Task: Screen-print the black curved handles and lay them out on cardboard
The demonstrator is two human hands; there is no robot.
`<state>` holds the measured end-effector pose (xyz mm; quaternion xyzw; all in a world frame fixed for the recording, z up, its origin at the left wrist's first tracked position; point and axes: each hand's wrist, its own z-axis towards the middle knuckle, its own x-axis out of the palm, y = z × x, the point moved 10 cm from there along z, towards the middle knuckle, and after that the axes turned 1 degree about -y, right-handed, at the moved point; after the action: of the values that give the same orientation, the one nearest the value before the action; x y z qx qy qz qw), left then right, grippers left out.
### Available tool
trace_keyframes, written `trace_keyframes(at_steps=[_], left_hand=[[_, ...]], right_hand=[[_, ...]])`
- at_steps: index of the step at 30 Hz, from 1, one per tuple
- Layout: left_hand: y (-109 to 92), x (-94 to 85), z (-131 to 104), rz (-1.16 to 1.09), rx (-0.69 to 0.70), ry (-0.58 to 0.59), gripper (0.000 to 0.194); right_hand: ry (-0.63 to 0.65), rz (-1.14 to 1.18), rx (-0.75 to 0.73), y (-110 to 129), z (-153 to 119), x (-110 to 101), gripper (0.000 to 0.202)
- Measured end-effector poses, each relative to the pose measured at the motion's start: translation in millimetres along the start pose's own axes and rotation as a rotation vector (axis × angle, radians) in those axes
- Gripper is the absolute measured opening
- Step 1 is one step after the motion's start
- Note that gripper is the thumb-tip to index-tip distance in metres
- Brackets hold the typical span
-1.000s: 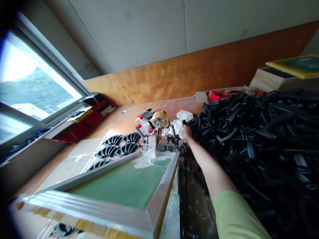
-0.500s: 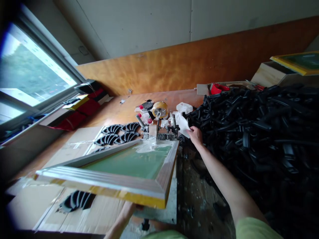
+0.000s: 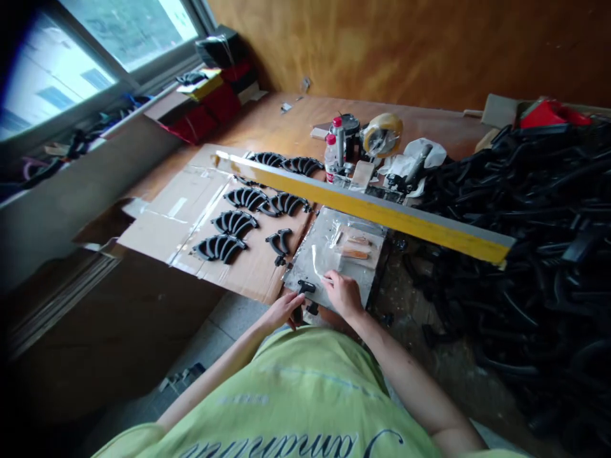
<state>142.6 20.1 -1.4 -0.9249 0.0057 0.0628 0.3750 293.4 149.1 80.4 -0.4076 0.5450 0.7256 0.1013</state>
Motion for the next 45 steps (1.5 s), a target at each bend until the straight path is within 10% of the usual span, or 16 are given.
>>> trace_keyframes(at_steps=[12,26,34,41,45], left_hand=[[6.6,-4.1,0.6,-0.033,0.02,-0.034,0.053],[9.9,-5.1,4.9,-0.03,0.023,-0.012,0.05],[2.6,1.2,-2.6,-0.124,0.052,0.078,0.054],[-47.4,27.7,-14.0,-0.034,0.169,0.147,0.049],[-71.8,40.5,-21.3,0.017,0.245,0.168,0.046]], right_hand=[[0.423,0.162,-0.068,28.5,39.6,90.8,0.01],[0.369,0.035,-0.177,45.2,48.2,99.0,0.011],[-0.061,0.304,0.117,9.8,63.0,12.2,0.023],[-0.091,-0.096,-0.252,71.8,20.8,-5.2,0.018],[-0.189,-0.23,-0.183,39.5,19.1,-32.3,0.028]])
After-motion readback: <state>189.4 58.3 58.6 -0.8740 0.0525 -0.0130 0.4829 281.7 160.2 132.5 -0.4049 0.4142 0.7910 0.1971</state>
